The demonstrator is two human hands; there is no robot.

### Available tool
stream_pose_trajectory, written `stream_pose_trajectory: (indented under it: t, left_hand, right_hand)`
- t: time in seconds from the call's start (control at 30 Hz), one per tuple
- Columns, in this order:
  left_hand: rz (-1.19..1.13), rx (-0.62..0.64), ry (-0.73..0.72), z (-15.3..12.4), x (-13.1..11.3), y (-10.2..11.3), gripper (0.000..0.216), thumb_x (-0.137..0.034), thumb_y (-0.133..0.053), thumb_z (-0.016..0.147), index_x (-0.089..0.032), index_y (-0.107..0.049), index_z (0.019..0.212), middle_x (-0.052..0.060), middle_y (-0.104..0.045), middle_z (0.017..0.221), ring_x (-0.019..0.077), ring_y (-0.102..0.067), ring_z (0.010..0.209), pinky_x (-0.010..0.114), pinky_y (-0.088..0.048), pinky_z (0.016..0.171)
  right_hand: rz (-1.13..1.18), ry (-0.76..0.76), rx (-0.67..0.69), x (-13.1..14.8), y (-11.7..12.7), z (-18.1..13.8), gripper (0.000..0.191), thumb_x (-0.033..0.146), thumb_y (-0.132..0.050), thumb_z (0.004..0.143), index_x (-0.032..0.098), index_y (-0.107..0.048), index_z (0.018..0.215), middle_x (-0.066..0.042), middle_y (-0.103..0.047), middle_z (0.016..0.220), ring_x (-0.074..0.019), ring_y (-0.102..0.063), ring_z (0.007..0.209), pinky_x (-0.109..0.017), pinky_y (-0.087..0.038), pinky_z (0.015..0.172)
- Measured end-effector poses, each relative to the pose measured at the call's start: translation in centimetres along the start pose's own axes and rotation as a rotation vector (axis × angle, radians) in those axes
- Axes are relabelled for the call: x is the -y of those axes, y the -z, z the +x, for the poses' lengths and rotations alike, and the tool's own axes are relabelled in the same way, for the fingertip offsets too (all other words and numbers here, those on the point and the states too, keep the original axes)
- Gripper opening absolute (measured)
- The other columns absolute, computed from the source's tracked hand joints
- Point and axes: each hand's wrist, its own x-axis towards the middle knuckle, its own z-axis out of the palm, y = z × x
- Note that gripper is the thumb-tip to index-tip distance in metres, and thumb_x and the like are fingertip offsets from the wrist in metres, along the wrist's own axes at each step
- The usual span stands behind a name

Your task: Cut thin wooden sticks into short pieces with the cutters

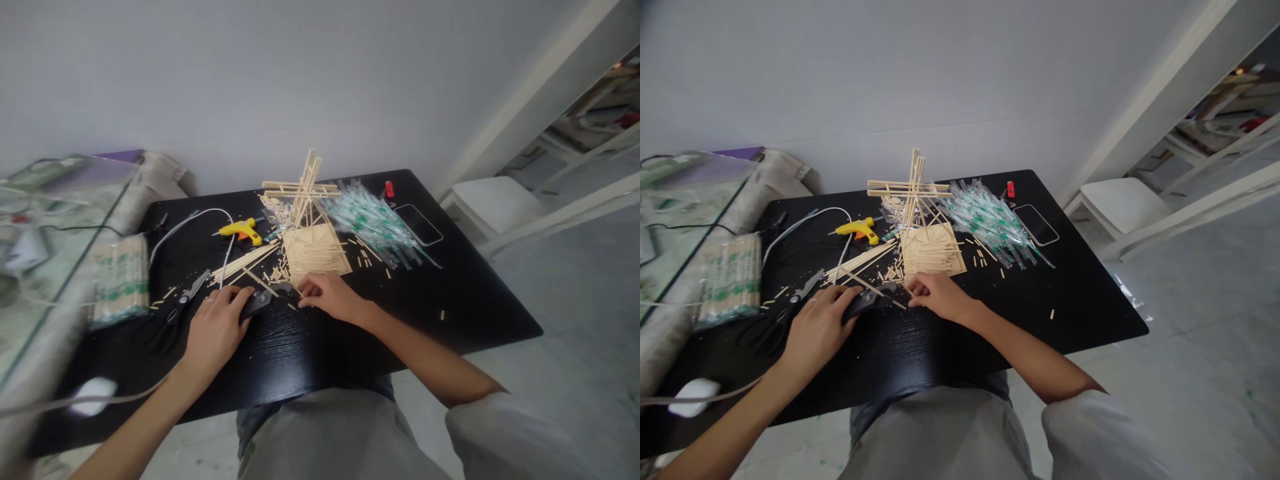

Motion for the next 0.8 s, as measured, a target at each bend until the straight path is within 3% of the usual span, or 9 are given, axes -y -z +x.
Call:
stream_pose_trajectory:
  t: [0.2,0.37,0.43,0.5,0.63,0.8]
  left_hand:
    - [-0.126,0.097,0.066,0.1,0.3,-0.5,0.032,-0.039,-0.049,0.097,-0.021,-0.063,0.12,0.011,-0.071,0.107,0.028,-0.07,0.093,0.035,-0.053,0.076]
    - [-0.298,0.195,0.14,0.3,-0.4,-0.5,0.047,-0.063,-0.043,0.095,-0.021,-0.062,0.104,0.008,-0.074,0.092,0.0274,-0.072,0.084,0.033,-0.049,0.071]
    - [-0.383,0.233,0.152,0.4,-0.7,-0.5,0.05,-0.066,-0.039,0.095,-0.021,-0.061,0.098,0.008,-0.074,0.087,0.0279,-0.071,0.082,0.034,-0.049,0.072]
    - [-0.459,0.247,0.149,0.5,-0.8,-0.6,0.053,-0.066,-0.034,0.096,-0.021,-0.061,0.096,0.008,-0.074,0.086,0.0281,-0.071,0.081,0.035,-0.049,0.074]
    - [-0.48,0.275,0.173,0.6,-1.1,-1.0,0.057,-0.067,-0.029,0.097,-0.02,-0.062,0.097,0.01,-0.073,0.082,0.0295,-0.071,0.081,0.037,-0.048,0.075]
    - [-0.451,0.318,0.185,0.9,-1.6,-0.8,0.06,-0.067,-0.027,0.098,-0.019,-0.065,0.102,0.012,-0.076,0.086,0.0319,-0.073,0.086,0.037,-0.048,0.076]
  right_hand:
    - [-0.423,0.072,0.041,0.1,0.7,-0.5,0.017,0.012,-0.084,0.078,0.015,-0.07,0.088,-0.005,-0.072,0.081,-0.0199,-0.067,0.079,-0.03,-0.049,0.075]
    - [-0.501,0.1,0.001,0.1,0.0,-0.7,0.011,0.018,-0.078,0.085,0.013,-0.071,0.091,-0.009,-0.072,0.087,-0.0232,-0.067,0.088,-0.035,-0.051,0.081]
    - [-0.412,0.143,-0.053,0.4,-0.1,-0.8,0.003,0.013,-0.072,0.088,0.014,-0.071,0.091,-0.009,-0.073,0.089,-0.0218,-0.068,0.089,-0.035,-0.052,0.085]
    - [-0.21,0.137,-0.085,0.8,-0.3,-1.0,0.009,0.009,-0.066,0.09,0.014,-0.072,0.094,-0.008,-0.075,0.09,-0.0188,-0.069,0.086,-0.031,-0.053,0.082]
    - [0.206,-0.028,-0.01,1.3,-1.1,-1.3,0.017,0.019,-0.068,0.089,0.014,-0.073,0.105,-0.007,-0.078,0.093,-0.0176,-0.073,0.083,-0.028,-0.057,0.076]
    - [0.284,-0.12,-0.018,1.2,-2.0,-1.4,0.016,0.028,-0.073,0.085,0.014,-0.075,0.094,-0.005,-0.077,0.08,-0.0167,-0.071,0.069,-0.028,-0.056,0.069]
